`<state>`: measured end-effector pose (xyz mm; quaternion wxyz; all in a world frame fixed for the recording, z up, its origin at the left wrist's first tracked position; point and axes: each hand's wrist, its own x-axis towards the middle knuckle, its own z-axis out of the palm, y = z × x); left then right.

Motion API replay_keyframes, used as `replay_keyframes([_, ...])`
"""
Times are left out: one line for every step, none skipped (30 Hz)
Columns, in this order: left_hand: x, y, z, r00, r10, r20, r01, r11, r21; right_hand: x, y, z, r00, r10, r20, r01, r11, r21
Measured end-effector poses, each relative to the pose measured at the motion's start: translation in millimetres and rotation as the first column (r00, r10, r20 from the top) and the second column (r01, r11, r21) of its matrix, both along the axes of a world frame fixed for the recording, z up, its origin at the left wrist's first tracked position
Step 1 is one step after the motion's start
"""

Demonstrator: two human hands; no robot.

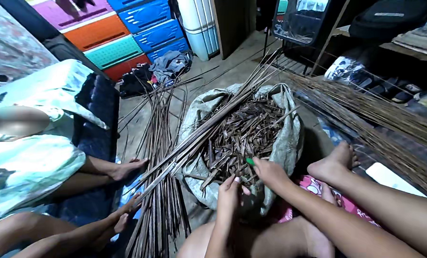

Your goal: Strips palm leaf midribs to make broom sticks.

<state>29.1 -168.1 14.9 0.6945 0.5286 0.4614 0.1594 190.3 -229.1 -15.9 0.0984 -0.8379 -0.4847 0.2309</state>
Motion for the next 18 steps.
replay_keyframes([0, 0, 1, 1.0, -0.007, 0.003, 0.007, 1.0, -0.007, 9, 7, 5, 0.995, -0.079, -0.053, 0.076, 0.995, -0.065])
replay_keyframes([0, 0, 1, 1.0, -0.012, 0.003, 0.012, 1.0, -0.008, 15, 11, 11, 0.983, -0.148, -0.111, 0.141, 0.988, -0.064])
replay_keyframes([0, 1, 1, 1.0, -0.015, 0.0, 0.015, 1.0, -0.005, 17, 12, 17, 0.962, -0.193, -0.192, 0.193, 0.981, -0.019])
replay_keyframes([0, 2, 0, 1.0, -0.017, -0.003, 0.017, 1.0, -0.005, 15, 9, 23, 0.928, -0.21, -0.307, 0.234, 0.971, 0.043])
replay_keyframes([0, 1, 0, 1.0, -0.019, -0.003, 0.019, 1.0, -0.008, 10, 6, 27, 0.878, -0.198, -0.436, 0.269, 0.957, 0.105])
replay_keyframes([1, 0, 2, 1.0, -0.029, -0.009, 0.029, 0.999, -0.013, 2, 4, 29, 0.815, -0.165, -0.556, 0.287, 0.948, 0.139])
replay_keyframes([3, -2, 4, 0.999, -0.049, -0.024, 0.049, 0.999, -0.019, -5, 4, 28, 0.749, -0.134, -0.649, 0.297, 0.943, 0.148])
replay_keyframes([5, -4, 7, 0.996, -0.078, -0.047, 0.077, 0.997, -0.025, -9, 5, 27, 0.695, -0.117, -0.709, 0.305, 0.941, 0.144])
replay_keyframes([7, -6, 9, 0.992, -0.106, -0.07, 0.104, 0.994, -0.034, -12, 9, 26, 0.659, -0.119, -0.742, 0.316, 0.94, 0.131])
replay_keyframes([8, -7, 10, 0.985, -0.137, -0.1, 0.135, 0.99, -0.035, -11, 14, 25, 0.641, -0.136, -0.756, 0.33, 0.938, 0.11])
replay_keyframes([8, -8, 10, 0.98, -0.154, -0.127, 0.151, 0.988, -0.031, -7, 20, 22, 0.635, -0.162, -0.756, 0.342, 0.936, 0.087])
replay_keyframes([6, -8, 8, 0.975, -0.166, -0.149, 0.164, 0.986, -0.026, -2, 26, 20, 0.644, -0.184, -0.742, 0.348, 0.935, 0.07])
replay_keyframes([5, -7, 6, 0.971, -0.172, -0.168, 0.171, 0.985, -0.017, 3, 30, 19, 0.667, -0.195, -0.72, 0.344, 0.937, 0.065])
replay_keyframes([4, -5, 3, 0.967, -0.171, -0.188, 0.174, 0.985, 0.001, 5, 31, 20, 0.698, -0.191, -0.691, 0.323, 0.944, 0.065])
replay_keyframes([3, -3, -1, 0.961, -0.17, -0.218, 0.183, 0.982, 0.04, 5, 29, 22, 0.74, -0.168, -0.651, 0.281, 0.957, 0.074])
replay_keyframes([3, -1, -4, 0.949, -0.169, -0.266, 0.202, 0.974, 0.101, 1, 23, 24, 0.792, -0.124, -0.598, 0.215, 0.973, 0.082])
replay_keyframes([2, 2, -7, 0.932, -0.166, -0.322, 0.227, 0.96, 0.162, -5, 15, 28, 0.841, -0.064, -0.537, 0.124, 0.989, 0.077])
replay_keyframes([2, 3, -8, 0.91, -0.158, -0.383, 0.256, 0.941, 0.221, -13, 5, 33, 0.877, 0.002, -0.481, 0.022, 0.999, 0.043])
